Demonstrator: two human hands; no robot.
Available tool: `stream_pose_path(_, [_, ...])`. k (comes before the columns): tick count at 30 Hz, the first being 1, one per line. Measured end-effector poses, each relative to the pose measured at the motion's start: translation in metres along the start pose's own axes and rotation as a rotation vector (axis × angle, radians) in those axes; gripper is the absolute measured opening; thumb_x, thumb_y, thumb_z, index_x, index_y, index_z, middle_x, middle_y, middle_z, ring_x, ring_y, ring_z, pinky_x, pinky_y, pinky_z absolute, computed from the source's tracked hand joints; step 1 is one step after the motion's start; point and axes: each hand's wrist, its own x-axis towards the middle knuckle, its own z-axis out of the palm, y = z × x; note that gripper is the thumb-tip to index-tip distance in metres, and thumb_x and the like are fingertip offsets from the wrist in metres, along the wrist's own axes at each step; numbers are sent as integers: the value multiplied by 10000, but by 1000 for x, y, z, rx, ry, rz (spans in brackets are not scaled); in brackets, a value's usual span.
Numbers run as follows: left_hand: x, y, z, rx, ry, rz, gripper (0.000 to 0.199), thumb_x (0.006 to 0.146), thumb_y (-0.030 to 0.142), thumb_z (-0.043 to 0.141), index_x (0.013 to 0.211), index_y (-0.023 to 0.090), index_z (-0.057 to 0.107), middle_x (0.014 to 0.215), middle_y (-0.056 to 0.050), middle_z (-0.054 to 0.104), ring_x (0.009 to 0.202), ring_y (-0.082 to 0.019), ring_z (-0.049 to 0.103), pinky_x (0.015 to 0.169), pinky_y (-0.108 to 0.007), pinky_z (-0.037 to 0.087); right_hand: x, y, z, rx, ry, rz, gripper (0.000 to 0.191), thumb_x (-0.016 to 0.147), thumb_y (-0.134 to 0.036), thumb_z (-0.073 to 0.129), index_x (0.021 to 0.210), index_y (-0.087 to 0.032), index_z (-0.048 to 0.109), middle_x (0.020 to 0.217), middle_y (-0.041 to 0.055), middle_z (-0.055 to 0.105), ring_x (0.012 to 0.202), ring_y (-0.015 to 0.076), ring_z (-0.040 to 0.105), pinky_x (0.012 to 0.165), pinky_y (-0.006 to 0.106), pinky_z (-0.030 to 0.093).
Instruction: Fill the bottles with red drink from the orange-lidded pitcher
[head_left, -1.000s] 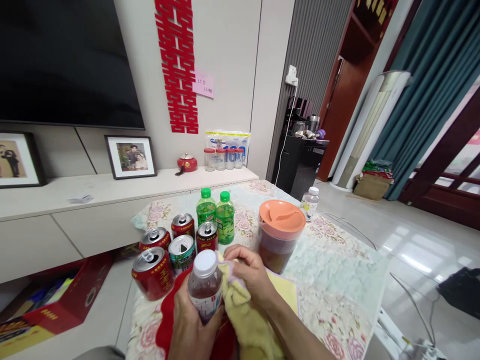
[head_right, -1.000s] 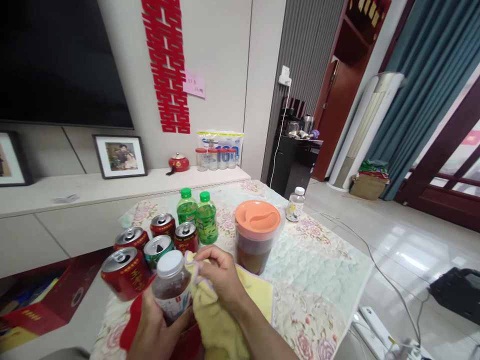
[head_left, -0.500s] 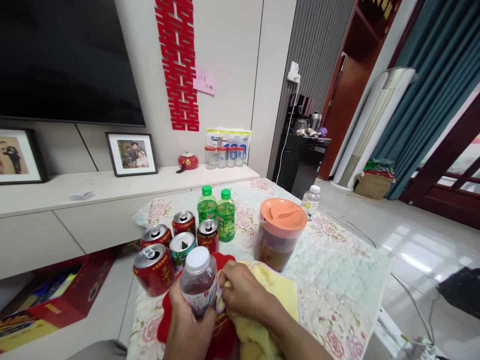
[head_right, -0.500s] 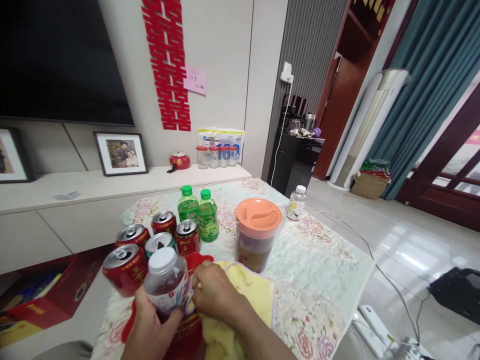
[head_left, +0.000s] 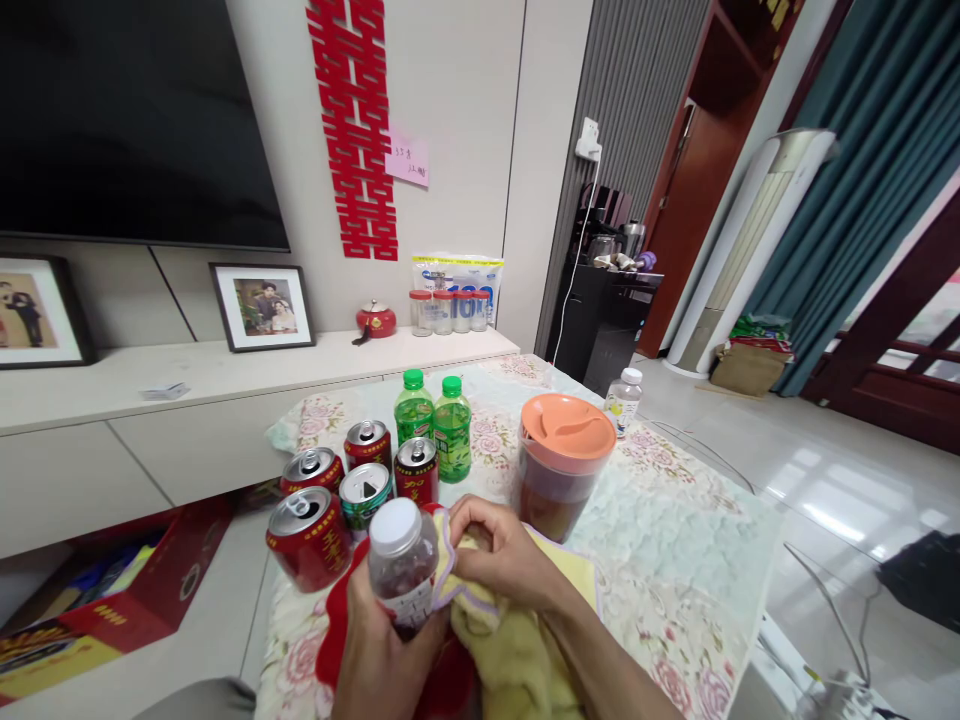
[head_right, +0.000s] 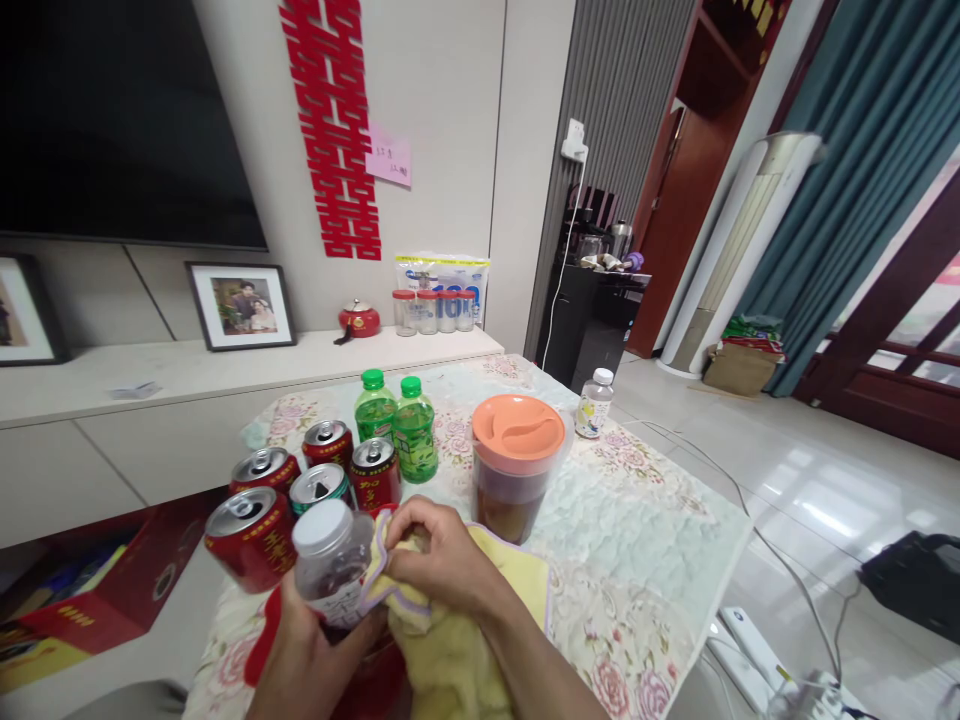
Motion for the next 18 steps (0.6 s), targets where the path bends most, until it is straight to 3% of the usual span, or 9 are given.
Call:
stream_pose_path(5, [0, -2, 0, -91, -32, -67, 814, 588, 465, 772, 1269, 240, 388, 1208, -99, 623, 1100, -342, 672, 928, -486, 561, -1, 14, 6, -293, -79, 62, 176, 551, -51, 573, 614, -200, 505, 724, -23, 547, 758, 156, 493, 750, 275, 419])
stream_pose_path(9, [-5, 5, -2, 34, -42, -147, 785, 628, 397, 702, 1315, 227, 363, 1172, -105, 639, 1068, -342, 682, 932, -494, 546, -3, 19, 17, -385, -49, 82, 217, 564, -44, 588, 612, -213, 460, 693, -17, 507, 721, 163, 441, 749, 302, 416])
stream_pose_path(14, [-11, 14, -3, 56, -51, -78, 770, 698, 475, 636, 1341, 163, 350, 1250, -170, 592, 1182, -364, 611, 1015, -524, 485, -3, 16, 9, -224, 45, 51, 124, 645, -111, 615, 683, -207, 547, 764, 14, 617, 769, 179, 562, 756, 311, 461])
stream_pose_path(18, [-14, 15, -1, 87, -47, -33, 660, 749, 534, 634, 1272, 179, 444, 1173, -128, 607, 1075, -331, 628, 937, -489, 518, -4, 5, 0, 2, 140, -64, 142, 800, -331, 662, 837, -214, 589, 996, 72, 652, 967, 223, 630, 832, 339, 500])
